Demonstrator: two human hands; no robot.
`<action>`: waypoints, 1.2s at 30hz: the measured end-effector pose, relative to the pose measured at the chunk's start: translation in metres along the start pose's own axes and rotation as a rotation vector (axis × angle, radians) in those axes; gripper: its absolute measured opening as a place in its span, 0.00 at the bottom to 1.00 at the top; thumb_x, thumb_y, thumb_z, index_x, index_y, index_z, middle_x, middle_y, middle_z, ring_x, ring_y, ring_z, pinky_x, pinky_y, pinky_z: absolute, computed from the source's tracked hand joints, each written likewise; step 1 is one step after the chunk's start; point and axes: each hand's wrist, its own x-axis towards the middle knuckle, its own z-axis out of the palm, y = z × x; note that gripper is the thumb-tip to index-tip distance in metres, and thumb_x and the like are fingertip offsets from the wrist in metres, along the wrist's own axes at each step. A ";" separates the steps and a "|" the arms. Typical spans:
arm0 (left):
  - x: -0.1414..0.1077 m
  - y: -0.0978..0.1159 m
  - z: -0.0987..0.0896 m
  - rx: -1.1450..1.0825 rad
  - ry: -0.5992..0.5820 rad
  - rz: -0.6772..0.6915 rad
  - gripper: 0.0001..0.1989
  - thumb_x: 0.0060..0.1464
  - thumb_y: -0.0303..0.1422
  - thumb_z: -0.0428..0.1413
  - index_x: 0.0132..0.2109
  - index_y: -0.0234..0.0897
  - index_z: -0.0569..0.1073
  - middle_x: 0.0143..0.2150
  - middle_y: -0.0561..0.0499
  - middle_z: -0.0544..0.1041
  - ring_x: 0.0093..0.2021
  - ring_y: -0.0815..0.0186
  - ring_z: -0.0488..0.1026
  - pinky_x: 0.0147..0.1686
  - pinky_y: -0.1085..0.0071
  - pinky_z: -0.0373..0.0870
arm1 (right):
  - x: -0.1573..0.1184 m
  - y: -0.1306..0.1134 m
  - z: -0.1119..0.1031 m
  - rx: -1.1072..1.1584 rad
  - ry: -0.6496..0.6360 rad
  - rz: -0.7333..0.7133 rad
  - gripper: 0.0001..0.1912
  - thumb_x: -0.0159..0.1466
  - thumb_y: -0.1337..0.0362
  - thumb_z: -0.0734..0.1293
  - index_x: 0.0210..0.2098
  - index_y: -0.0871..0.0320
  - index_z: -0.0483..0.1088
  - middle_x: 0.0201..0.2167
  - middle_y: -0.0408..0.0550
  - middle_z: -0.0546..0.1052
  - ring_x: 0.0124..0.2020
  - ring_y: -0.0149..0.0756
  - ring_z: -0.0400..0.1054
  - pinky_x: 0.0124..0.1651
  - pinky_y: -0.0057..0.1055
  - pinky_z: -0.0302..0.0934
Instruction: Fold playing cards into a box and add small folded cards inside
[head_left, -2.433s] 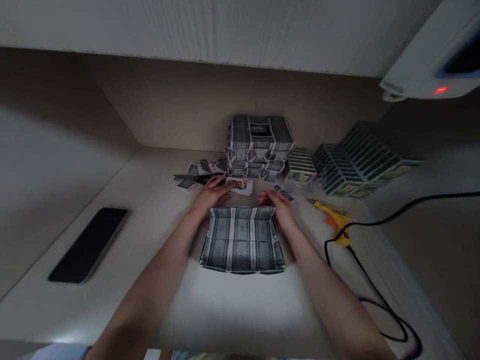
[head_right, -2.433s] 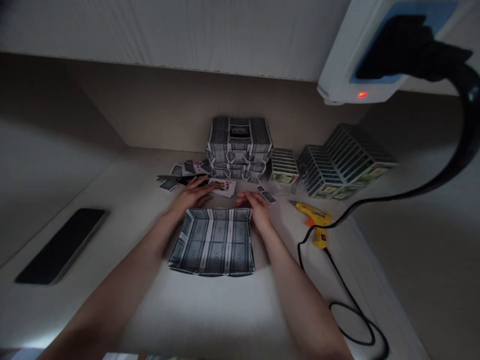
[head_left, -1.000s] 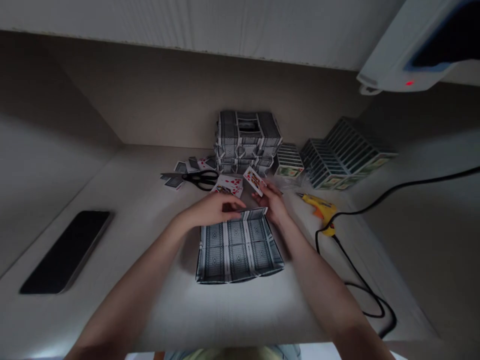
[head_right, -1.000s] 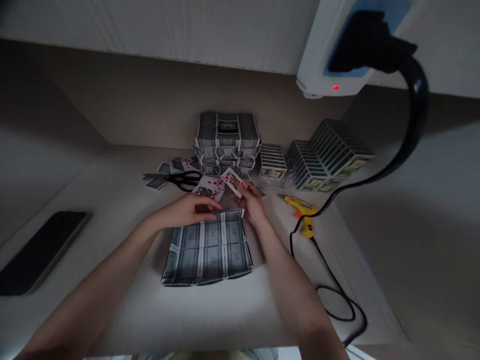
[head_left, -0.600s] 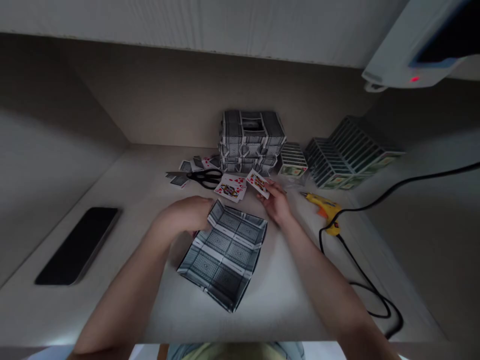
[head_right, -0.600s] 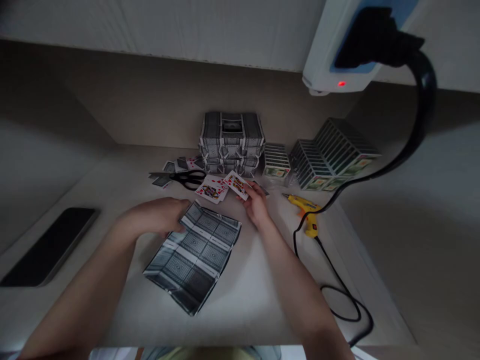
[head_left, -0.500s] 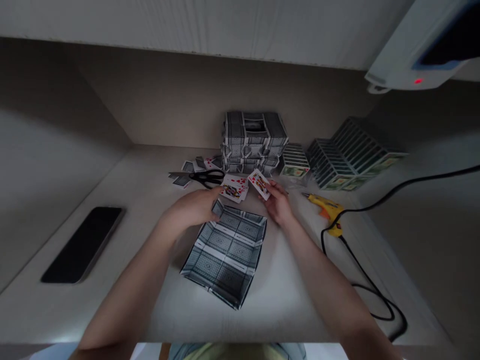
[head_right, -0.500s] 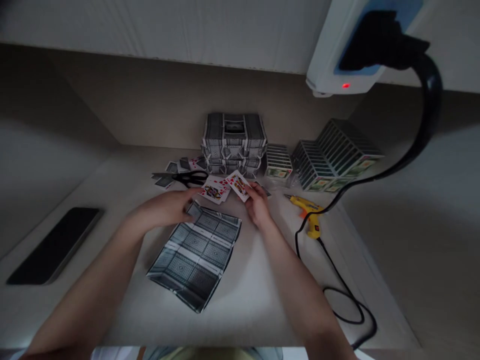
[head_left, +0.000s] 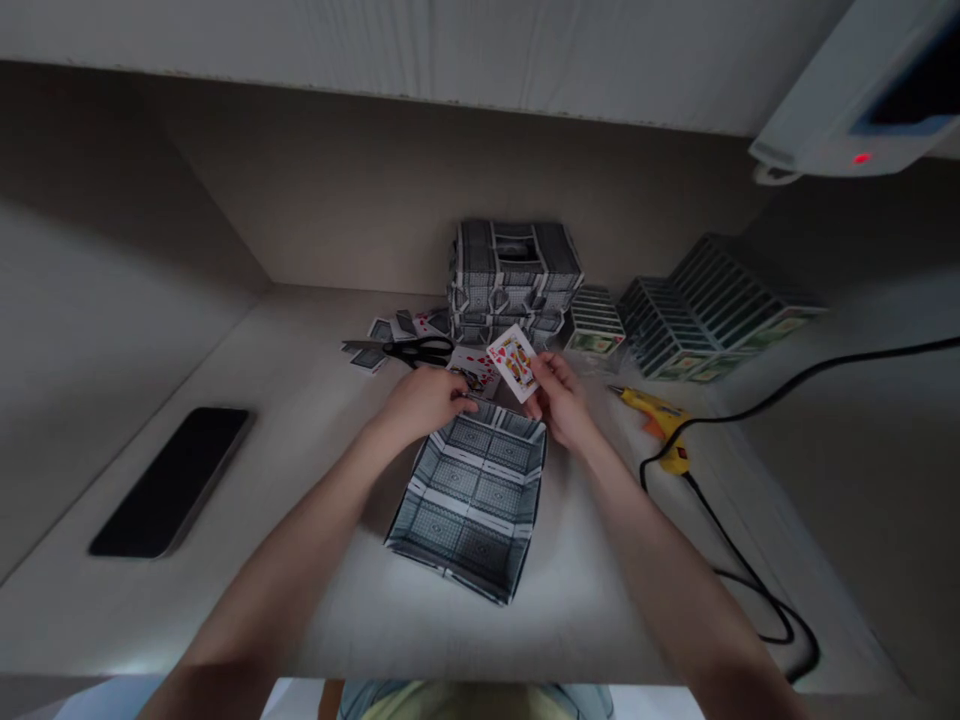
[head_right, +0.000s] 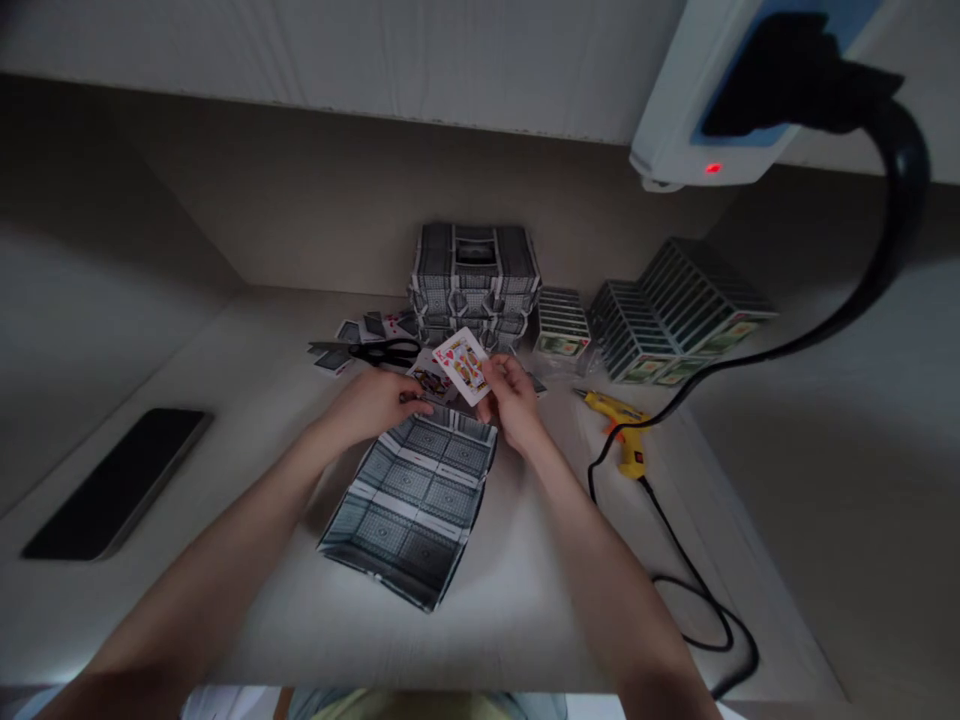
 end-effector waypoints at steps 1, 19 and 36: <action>0.001 0.000 0.003 -0.031 0.018 -0.004 0.13 0.51 0.42 0.53 0.34 0.38 0.77 0.30 0.48 0.77 0.32 0.62 0.72 0.30 0.71 0.61 | -0.002 -0.004 0.004 -0.044 -0.028 0.013 0.16 0.55 0.51 0.66 0.34 0.53 0.58 0.13 0.32 0.68 0.07 0.23 0.57 0.11 0.20 0.50; -0.004 0.006 -0.005 -0.194 -0.112 0.047 0.11 0.54 0.34 0.46 0.41 0.34 0.69 0.39 0.48 0.75 0.39 0.63 0.71 0.38 0.71 0.65 | 0.001 -0.041 -0.027 -1.011 -0.092 -0.252 0.09 0.57 0.63 0.63 0.34 0.55 0.75 0.34 0.46 0.78 0.36 0.37 0.70 0.38 0.32 0.63; -0.011 0.011 -0.023 -0.311 -0.086 0.134 0.18 0.50 0.32 0.52 0.49 0.33 0.70 0.47 0.48 0.74 0.46 0.61 0.70 0.47 0.69 0.65 | -0.011 -0.059 -0.012 -0.878 -0.018 -0.344 0.07 0.56 0.63 0.66 0.32 0.54 0.76 0.31 0.44 0.78 0.31 0.34 0.70 0.33 0.30 0.62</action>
